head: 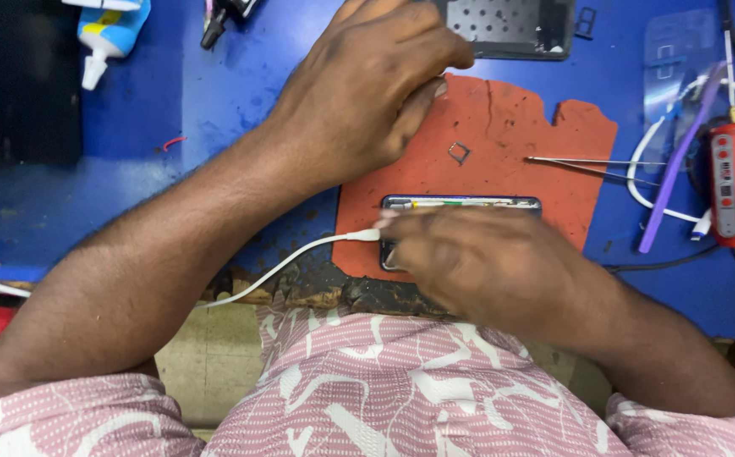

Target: The person removes the back cover of a smartphone, inspects the internal components, and uses a screwdriver to adjust or remove small parts. The person then handles the back cover and other components on the workbench.

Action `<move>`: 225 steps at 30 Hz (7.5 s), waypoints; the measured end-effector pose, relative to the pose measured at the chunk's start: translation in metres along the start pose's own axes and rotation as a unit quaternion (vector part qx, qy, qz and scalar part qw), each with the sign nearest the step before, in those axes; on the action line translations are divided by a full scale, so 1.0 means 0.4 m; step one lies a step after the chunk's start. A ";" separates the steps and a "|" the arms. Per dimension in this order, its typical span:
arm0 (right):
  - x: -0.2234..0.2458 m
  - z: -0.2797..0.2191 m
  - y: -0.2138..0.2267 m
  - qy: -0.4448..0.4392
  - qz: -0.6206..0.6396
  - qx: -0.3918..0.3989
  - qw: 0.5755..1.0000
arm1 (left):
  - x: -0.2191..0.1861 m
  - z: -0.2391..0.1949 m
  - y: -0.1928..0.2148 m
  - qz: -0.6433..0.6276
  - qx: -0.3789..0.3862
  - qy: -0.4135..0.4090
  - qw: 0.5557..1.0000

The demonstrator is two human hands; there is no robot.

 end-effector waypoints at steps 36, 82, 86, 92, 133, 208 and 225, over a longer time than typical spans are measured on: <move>0.016 -0.015 -0.034 -0.026 -0.016 0.132 0.991 | -0.018 0.016 -0.005 0.008 0.026 0.022 0.999; -0.324 -0.174 0.091 -0.158 0.096 -0.300 0.936 | -0.007 0.009 0.029 0.037 0.000 0.014 0.999; -0.326 -0.174 0.093 -0.170 0.093 -0.302 0.933 | -0.006 0.013 0.025 0.035 0.003 0.015 0.999; -0.340 -0.188 0.086 -0.206 0.097 -0.306 0.925 | -0.005 0.006 0.020 0.030 0.016 0.008 0.999; -0.399 -0.152 0.022 -0.262 0.071 -0.280 0.921 | -0.027 0.011 -0.004 0.061 0.054 0.019 0.997; -0.240 -0.109 0.089 -0.208 0.256 -0.350 0.877 | 0.028 -0.008 -0.039 -0.144 -0.030 0.179 0.973; -0.122 -0.349 0.105 -0.291 0.158 -0.372 0.867 | -0.011 -0.002 -0.009 -0.020 0.012 0.015 1.000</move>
Point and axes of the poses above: each hand's wrist, its own z-axis towards the middle knuckle, its own y-axis out of the back of the hand, x = y × z, the point moved 5 cm from there along z, towards the middle knuckle, and after that the axes turned 11 degrees about -z, right-handed, at the moved point
